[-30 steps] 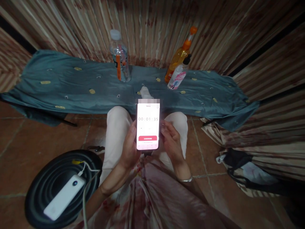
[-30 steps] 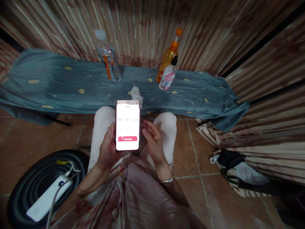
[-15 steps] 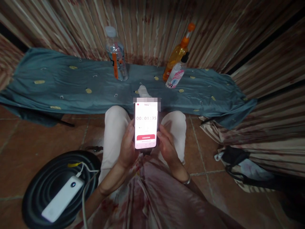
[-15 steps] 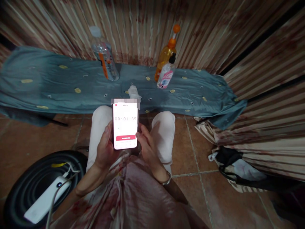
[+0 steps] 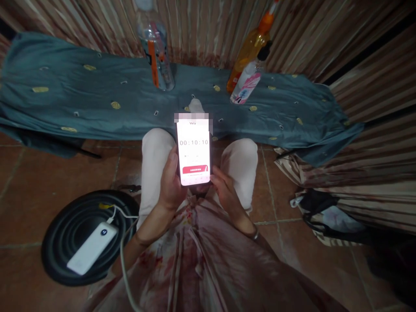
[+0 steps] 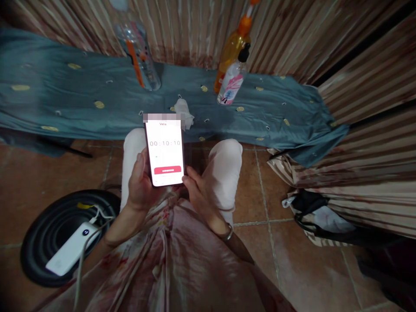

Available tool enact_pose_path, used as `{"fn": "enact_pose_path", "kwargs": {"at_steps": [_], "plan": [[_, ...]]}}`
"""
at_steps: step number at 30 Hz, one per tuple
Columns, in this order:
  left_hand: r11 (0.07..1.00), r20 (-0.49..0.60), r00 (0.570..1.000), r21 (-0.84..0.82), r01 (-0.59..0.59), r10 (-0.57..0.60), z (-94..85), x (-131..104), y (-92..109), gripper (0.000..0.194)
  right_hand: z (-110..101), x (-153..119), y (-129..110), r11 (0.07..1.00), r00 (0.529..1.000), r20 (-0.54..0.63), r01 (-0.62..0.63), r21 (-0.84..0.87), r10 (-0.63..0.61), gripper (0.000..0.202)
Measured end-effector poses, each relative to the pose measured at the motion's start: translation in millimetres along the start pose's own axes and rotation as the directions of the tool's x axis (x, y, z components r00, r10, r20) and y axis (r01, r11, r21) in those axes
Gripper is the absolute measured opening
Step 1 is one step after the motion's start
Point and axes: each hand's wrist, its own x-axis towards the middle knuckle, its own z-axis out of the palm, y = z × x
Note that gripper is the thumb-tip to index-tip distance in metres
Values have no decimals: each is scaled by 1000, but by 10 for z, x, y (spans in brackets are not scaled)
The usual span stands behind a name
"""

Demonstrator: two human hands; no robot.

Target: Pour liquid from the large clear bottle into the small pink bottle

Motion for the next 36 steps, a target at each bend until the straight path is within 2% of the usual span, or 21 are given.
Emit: {"fn": "enact_pose_path", "kwargs": {"at_steps": [1, 3, 8, 22, 30, 36], "plan": [[1000, 4, 1000, -3, 1, -1, 0, -2, -5, 46, 4, 0, -33, 1000, 998, 54, -14, -3, 14, 28], [1000, 3, 1000, -2, -4, 4, 8, -8, -11, 46, 7, 4, -77, 1000, 996, 83, -18, -22, 19, 28], [999, 3, 999, 26, -34, 34, 30, -19, -21, 45, 3, 22, -71, 998, 1000, 23, -2, -58, 3, 29], [999, -15, 999, 31, -41, 42, 25, -37, -38, 43, 4, 35, -20, 998, 1000, 21, 19, -52, -18, 25], [999, -4, 1000, -21, 28, -28, 19, -31, -10, 47, 5, -3, -81, 996, 999, 31, 21, -83, -18, 26], [996, -4, 998, -63, 67, -67, 9, -46, 6, 52, 12, -20, -99, 994, 999, -48, -19, -106, 14, 31]]}}
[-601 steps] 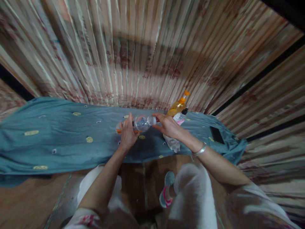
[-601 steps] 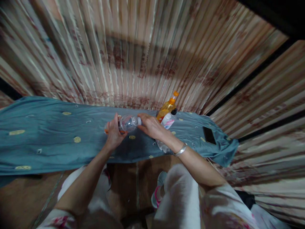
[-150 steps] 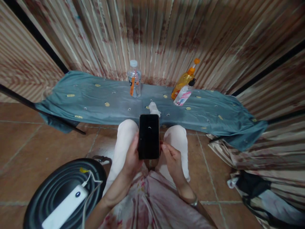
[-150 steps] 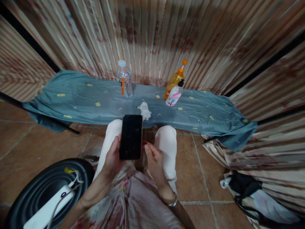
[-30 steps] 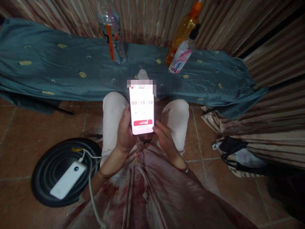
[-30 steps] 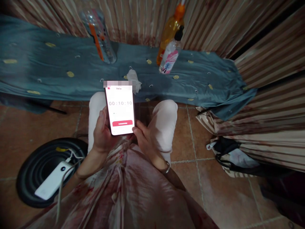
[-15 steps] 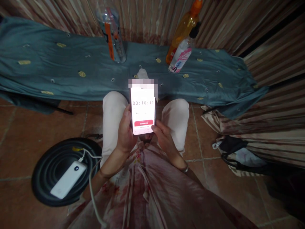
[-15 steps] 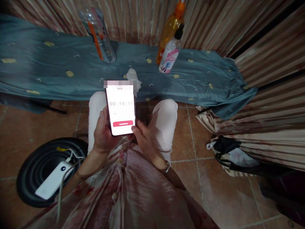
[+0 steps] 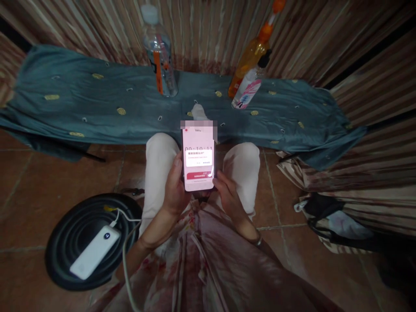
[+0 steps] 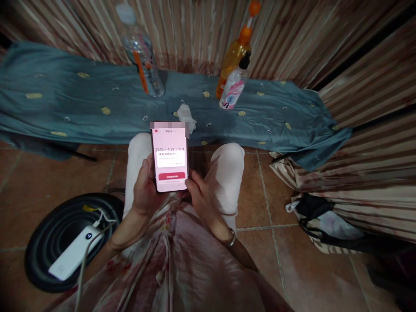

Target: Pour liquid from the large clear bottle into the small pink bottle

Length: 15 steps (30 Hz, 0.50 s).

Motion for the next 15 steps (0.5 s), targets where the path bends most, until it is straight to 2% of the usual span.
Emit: {"fn": "enact_pose_path", "kwargs": {"at_steps": [10, 15], "plan": [[999, 18, 1000, -34, 21, -20, 35, -43, 4, 46, -76, 149, -50, 985, 986, -43, 156, -80, -160, 42], [999, 32, 999, -37, 22, -21, 30, -67, -24, 47, -55, 245, -116, 972, 977, 3, 213, -98, -214, 31]]}}
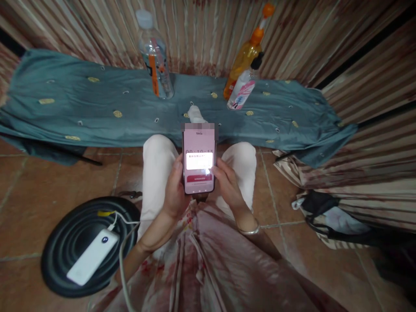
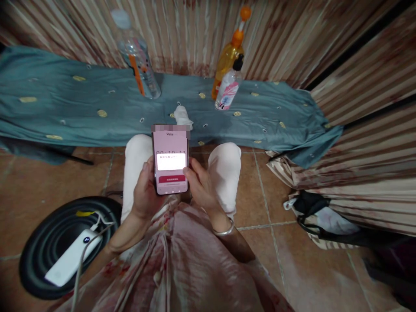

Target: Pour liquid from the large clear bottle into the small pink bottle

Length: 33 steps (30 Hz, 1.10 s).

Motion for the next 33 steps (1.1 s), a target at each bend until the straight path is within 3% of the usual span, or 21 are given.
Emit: {"fn": "enact_pose_path", "kwargs": {"at_steps": [27, 33], "plan": [[999, -36, 999, 29, 32, -31, 31, -9, -19, 51, 53, -55, -48, 1000, 1000, -1, -11, 15, 11, 36], [998, 1, 999, 37, 45, -45, 22, -20, -44, 51, 51, -80, -59, 1000, 999, -17, -29, 13, 29, 35]]}}
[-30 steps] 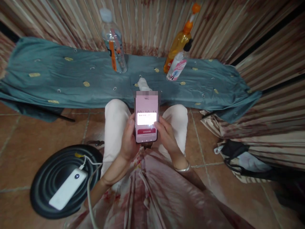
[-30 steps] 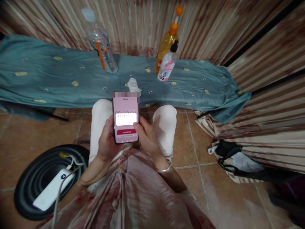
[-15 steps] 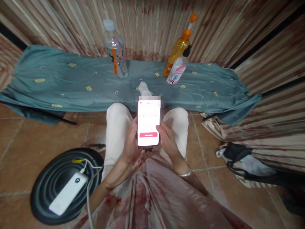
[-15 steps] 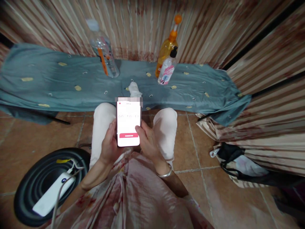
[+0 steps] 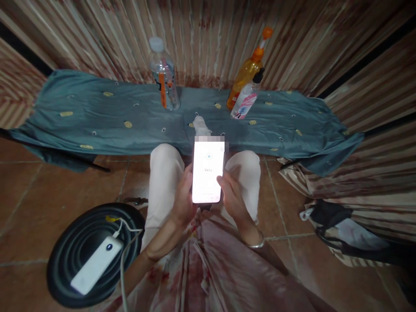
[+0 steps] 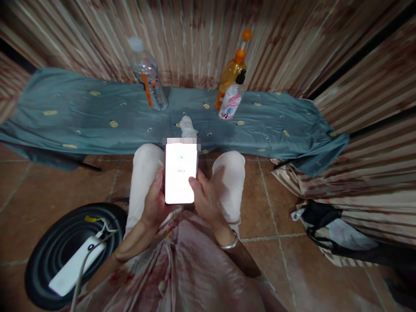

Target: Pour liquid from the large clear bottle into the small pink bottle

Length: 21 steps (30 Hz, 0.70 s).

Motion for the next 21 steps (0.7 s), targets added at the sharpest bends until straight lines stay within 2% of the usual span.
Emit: {"fn": "enact_pose_path", "kwargs": {"at_steps": [5, 21], "plan": [[999, -6, 999, 0, 36, -36, 4, -4, 9, 55, 0, -1, -8, 1000, 1000, -4, -5, -9, 5, 34], [999, 9, 1000, 47, -14, 14, -21, -2, -15, 50, 8, 4, -4, 1000, 1000, 9, -19, 15, 19, 30]]}}
